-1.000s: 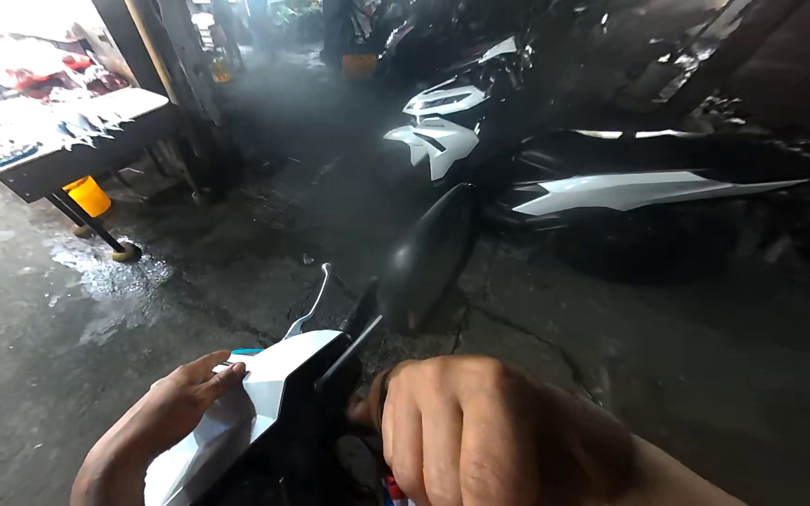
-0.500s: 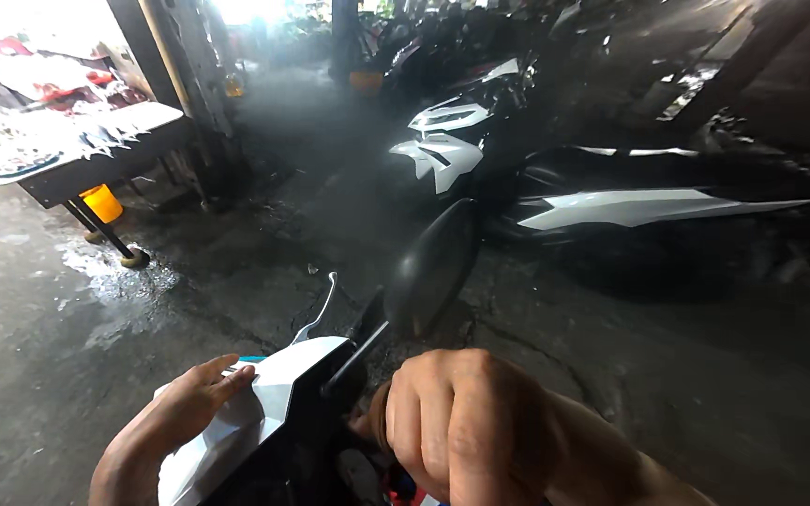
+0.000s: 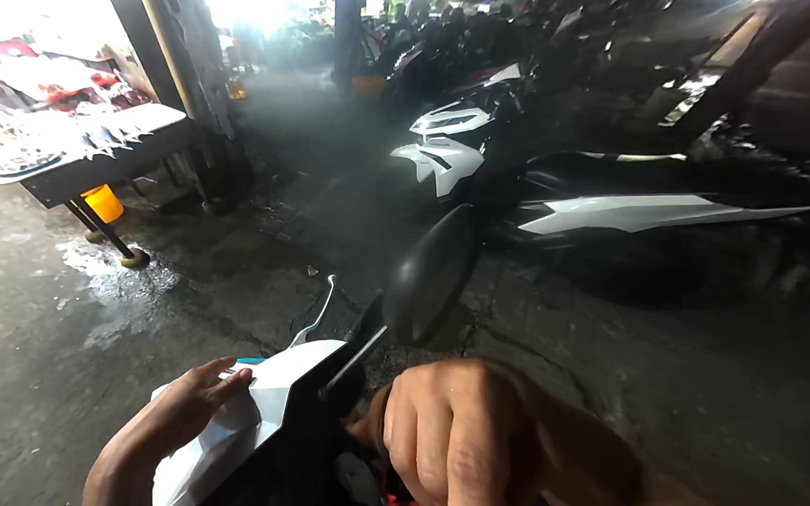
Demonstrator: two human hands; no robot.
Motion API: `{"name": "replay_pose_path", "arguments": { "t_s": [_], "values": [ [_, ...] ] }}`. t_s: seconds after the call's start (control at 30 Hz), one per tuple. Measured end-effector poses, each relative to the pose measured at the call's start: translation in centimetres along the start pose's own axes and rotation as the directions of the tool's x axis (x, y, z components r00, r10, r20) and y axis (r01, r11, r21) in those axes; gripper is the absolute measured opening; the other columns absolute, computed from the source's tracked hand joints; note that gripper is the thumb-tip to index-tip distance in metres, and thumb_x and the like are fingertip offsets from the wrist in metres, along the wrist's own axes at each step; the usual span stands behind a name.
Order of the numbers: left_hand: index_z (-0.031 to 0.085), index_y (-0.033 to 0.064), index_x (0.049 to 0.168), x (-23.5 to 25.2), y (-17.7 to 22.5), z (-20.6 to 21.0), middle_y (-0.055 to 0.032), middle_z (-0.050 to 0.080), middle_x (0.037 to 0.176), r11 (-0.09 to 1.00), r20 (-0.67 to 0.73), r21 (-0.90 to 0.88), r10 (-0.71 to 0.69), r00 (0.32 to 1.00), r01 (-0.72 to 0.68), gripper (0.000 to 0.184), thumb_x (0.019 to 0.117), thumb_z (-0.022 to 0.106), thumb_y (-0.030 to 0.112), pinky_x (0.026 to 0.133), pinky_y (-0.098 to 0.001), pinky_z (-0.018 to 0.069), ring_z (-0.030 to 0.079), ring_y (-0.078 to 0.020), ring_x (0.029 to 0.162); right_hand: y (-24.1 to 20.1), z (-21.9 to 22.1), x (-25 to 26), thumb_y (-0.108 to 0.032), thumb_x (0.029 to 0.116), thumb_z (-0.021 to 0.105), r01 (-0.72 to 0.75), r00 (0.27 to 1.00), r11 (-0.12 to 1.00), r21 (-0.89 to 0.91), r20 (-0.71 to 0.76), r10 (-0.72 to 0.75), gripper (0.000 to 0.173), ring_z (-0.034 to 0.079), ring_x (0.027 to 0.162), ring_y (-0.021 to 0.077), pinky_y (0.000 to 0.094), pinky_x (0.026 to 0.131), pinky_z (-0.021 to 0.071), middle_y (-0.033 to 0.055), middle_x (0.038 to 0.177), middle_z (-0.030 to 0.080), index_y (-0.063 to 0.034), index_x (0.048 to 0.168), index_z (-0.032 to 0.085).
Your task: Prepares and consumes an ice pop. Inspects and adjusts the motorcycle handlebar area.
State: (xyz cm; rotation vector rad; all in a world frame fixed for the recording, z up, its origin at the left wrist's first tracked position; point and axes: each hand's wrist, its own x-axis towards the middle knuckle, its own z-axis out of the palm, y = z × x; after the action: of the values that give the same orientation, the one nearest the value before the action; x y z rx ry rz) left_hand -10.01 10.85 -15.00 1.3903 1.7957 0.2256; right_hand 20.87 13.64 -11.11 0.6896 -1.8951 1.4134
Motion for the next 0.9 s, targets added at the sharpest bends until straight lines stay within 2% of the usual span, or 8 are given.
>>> {"name": "replay_pose_path", "arguments": {
  "t_s": [0.13,0.2,0.3,0.37,0.57,0.9],
  "values": [
    [0.057,0.0023,0.141,-0.7,1.2,0.2,-0.0231,0.066,0.125,0.999,-0.009,0.021,0.024,1.0,-0.024,0.049,0.1072,0.051,0.037,0.1,-0.0535,0.0472,0.064,-0.0337,0.116,0.3,-0.3,-0.2,-0.016,0.1024,0.059,0.008,1.0,1.0,0.022,0.004,-0.008,0.029,0.062,0.062,0.0144,0.0316,0.069,0.055,0.0093,0.067,0.062,0.003,0.082,0.067],
    [0.056,0.0041,0.143,-0.3,0.7,0.2,-0.0215,0.068,0.122,0.999,0.0,0.024,0.025,1.0,-0.025,0.05,0.1067,0.052,0.039,0.099,-0.0534,0.0485,0.065,-0.033,0.114,0.6,-0.3,-0.2,-0.016,0.1024,0.059,0.021,1.0,0.999,0.026,-0.005,-0.021,0.029,0.062,0.062,0.0141,0.0303,0.067,0.0544,0.0092,0.067,0.062,0.0028,0.082,0.066],
    [0.054,0.0063,0.145,0.0,0.1,0.1,-0.0206,0.068,0.125,1.0,0.005,0.008,0.007,1.0,-0.007,0.053,0.1057,0.054,0.041,0.102,-0.0547,0.0483,0.065,-0.0333,0.116,0.6,-0.4,-0.2,-0.013,0.101,0.06,0.017,1.0,1.0,0.02,-0.01,-0.017,0.026,0.063,0.064,0.0146,0.0302,0.069,0.0544,0.0104,0.07,0.064,0.0033,0.082,0.067],
    [0.055,0.0074,0.145,0.3,-0.2,0.3,-0.0199,0.068,0.122,1.0,-0.006,0.017,0.006,1.0,-0.006,0.052,0.1055,0.054,0.041,0.098,-0.0543,0.0496,0.067,-0.0322,0.111,0.6,-0.5,-0.2,-0.011,0.0998,0.061,0.015,1.0,1.0,0.018,-0.021,-0.014,0.024,0.064,0.065,0.015,0.0301,0.069,0.055,0.0108,0.071,0.064,0.0036,0.082,0.066],
    [0.058,0.0069,0.142,0.3,-0.6,0.4,-0.0194,0.07,0.12,0.999,-0.032,0.017,0.044,0.999,-0.043,0.051,0.1049,0.055,0.042,0.097,-0.0551,0.0507,0.068,-0.0323,0.108,0.5,-0.5,-0.2,-0.009,0.0992,0.061,0.002,0.999,0.999,0.044,-0.043,0.0,0.024,0.063,0.064,0.0142,0.029,0.066,0.0538,0.0104,0.07,0.064,0.0027,0.079,0.065],
    [0.055,0.0059,0.144,-0.1,0.0,0.1,-0.0217,0.068,0.121,1.0,-0.028,0.028,0.015,0.999,-0.014,0.052,0.1059,0.053,0.041,0.096,-0.0552,0.0489,0.067,-0.0337,0.108,0.6,-0.2,0.2,-0.008,0.0975,0.063,0.005,0.998,1.0,0.03,-0.058,-0.004,0.022,0.064,0.063,0.0139,0.0291,0.066,0.0543,0.0102,0.07,0.065,0.0029,0.078,0.064]
  ]
}}
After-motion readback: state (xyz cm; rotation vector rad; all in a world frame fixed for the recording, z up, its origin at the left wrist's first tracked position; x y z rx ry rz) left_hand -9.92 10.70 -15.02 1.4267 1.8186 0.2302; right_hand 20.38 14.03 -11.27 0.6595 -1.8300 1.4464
